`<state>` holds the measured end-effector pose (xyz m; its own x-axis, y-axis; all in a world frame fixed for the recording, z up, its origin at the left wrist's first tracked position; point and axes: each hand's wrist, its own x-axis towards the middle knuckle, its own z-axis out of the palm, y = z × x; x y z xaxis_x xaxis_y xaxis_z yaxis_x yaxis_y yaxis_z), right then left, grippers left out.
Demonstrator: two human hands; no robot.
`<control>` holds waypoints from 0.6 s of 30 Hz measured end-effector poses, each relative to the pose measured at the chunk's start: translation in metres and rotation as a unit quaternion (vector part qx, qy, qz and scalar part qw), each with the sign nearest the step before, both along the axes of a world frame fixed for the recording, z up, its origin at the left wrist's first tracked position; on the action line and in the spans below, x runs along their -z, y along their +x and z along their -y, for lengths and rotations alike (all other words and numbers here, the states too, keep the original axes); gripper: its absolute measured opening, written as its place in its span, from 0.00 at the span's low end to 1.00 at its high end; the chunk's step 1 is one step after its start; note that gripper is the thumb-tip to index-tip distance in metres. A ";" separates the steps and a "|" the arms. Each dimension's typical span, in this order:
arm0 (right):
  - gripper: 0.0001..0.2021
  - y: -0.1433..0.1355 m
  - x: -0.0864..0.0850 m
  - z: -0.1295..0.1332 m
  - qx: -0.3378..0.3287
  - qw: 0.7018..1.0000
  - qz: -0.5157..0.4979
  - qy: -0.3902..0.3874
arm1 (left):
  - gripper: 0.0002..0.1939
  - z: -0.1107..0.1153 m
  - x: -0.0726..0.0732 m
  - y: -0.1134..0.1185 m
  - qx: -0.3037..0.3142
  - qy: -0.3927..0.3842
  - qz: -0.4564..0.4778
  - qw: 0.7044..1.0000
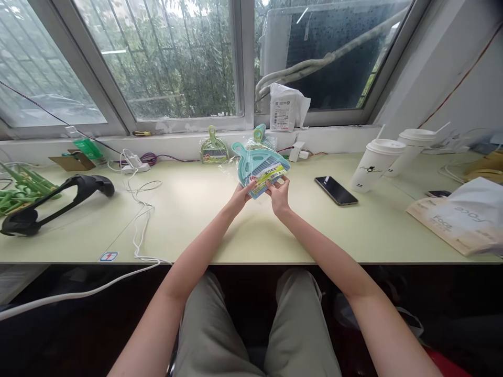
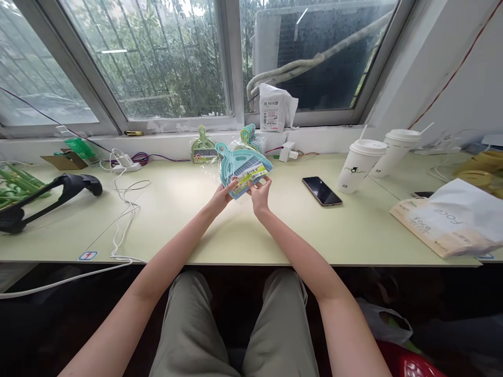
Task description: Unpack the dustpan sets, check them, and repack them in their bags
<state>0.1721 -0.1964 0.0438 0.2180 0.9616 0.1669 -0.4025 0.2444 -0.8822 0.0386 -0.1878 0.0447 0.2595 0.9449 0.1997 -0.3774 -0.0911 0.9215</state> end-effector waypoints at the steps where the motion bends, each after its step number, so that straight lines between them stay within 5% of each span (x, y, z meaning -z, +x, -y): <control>1: 0.25 0.001 0.000 -0.001 -0.001 1.000 -0.002 -0.002 | 0.25 0.002 -0.001 0.001 -0.003 0.005 0.001 1.000; 10: 0.23 0.009 -0.005 -0.003 -0.064 0.998 -0.011 0.008 | 0.28 0.011 -0.010 -0.001 -0.038 0.027 -0.060 0.997; 18: 0.18 0.007 -0.004 -0.002 -0.060 0.997 -0.046 0.036 | 0.25 0.003 -0.004 0.001 -0.076 -0.002 -0.014 0.997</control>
<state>0.1788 -0.1942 0.0474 0.1198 0.9679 0.2210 -0.5105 0.2510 -0.8224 0.0398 -0.1909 0.0486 0.1192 0.9744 0.1905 -0.3330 -0.1415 0.9322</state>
